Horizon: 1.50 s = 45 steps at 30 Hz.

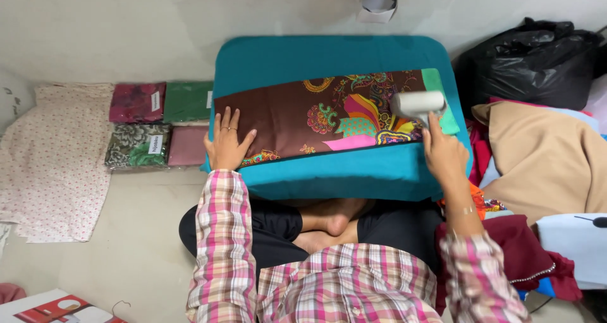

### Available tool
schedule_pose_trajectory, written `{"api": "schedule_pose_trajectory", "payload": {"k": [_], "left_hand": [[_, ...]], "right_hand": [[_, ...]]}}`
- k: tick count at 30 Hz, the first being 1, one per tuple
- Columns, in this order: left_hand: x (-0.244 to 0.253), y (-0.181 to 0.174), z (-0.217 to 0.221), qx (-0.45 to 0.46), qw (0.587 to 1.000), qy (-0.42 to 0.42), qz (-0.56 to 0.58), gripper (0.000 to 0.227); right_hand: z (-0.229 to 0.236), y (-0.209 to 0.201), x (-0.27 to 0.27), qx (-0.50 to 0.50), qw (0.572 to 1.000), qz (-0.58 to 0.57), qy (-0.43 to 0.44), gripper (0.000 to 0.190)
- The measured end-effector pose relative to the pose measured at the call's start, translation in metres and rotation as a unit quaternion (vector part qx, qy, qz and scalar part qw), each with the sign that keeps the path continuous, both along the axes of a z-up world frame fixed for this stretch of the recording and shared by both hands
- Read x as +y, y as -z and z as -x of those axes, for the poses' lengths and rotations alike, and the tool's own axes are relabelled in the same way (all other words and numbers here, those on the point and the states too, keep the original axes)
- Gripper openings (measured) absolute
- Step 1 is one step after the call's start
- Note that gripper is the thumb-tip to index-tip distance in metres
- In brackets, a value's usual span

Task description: Using a lint roller to clean a piece of fabric and then folding it into a neat square.

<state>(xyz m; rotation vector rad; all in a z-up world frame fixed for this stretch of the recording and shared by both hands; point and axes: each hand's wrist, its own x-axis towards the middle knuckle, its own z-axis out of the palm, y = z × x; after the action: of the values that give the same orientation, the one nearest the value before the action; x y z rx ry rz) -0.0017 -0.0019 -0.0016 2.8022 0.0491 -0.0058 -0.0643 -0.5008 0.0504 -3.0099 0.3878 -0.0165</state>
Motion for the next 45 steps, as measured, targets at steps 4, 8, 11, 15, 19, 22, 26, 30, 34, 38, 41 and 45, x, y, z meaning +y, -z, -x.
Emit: {"api": "schedule_pose_trajectory", "payload": {"k": [4, 8, 11, 15, 19, 22, 26, 30, 34, 38, 41, 45], "left_hand": [[0.001, 0.001, -0.001, -0.001, 1.000, 0.002, 0.002, 0.072], [0.004, 0.006, -0.005, 0.002, 1.000, 0.003, 0.002, 0.073], [0.003, 0.005, -0.004, 0.008, 1.000, 0.001, 0.004, 0.073], [0.001, 0.003, -0.001, 0.004, 1.000, 0.001, -0.003, 0.073], [0.001, 0.005, -0.002, -0.009, 1.000, -0.001, -0.007, 0.072], [0.000, 0.005, -0.001, -0.015, 1.000, -0.003, 0.000, 0.072], [0.002, 0.010, -0.002, -0.026, 1.000, -0.008, 0.002, 0.070], [0.003, 0.011, -0.004, -0.021, 1.000, -0.007, 0.021, 0.068], [0.005, 0.013, -0.004, -0.016, 0.999, -0.004, 0.028, 0.069], [0.010, 0.009, -0.005, -0.006, 0.999, -0.002, 0.047, 0.068], [0.014, 0.008, -0.004, 0.006, 0.999, 0.013, 0.047, 0.067], [0.016, 0.012, -0.006, 0.006, 0.999, 0.022, 0.031, 0.066]], "right_hand": [[-0.105, 0.036, -0.014, -0.041, 0.999, 0.002, -0.004, 0.049], [-0.109, 0.021, 0.007, -0.032, 0.999, -0.002, 0.008, 0.049], [-0.050, 0.009, 0.033, -0.034, 0.999, -0.006, -0.005, 0.048], [0.044, -0.011, 0.060, -0.014, 0.999, 0.010, -0.033, 0.051], [0.074, -0.019, 0.065, 0.000, 0.998, 0.022, -0.058, 0.053], [0.030, -0.008, 0.060, -0.020, 0.997, 0.025, -0.075, 0.052], [-0.060, 0.013, 0.062, -0.066, 0.993, 0.028, -0.088, 0.049], [-0.094, 0.017, 0.077, -0.055, 0.996, -0.020, -0.067, 0.049], [-0.038, 0.019, 0.108, -0.054, 0.994, -0.011, -0.099, 0.051], [0.051, 0.011, 0.137, -0.066, 0.988, 0.023, -0.137, 0.052], [0.061, 0.012, 0.140, -0.076, 0.983, 0.049, -0.159, 0.053], [-0.005, 0.017, 0.143, -0.077, 0.982, 0.017, -0.170, 0.052]]}}
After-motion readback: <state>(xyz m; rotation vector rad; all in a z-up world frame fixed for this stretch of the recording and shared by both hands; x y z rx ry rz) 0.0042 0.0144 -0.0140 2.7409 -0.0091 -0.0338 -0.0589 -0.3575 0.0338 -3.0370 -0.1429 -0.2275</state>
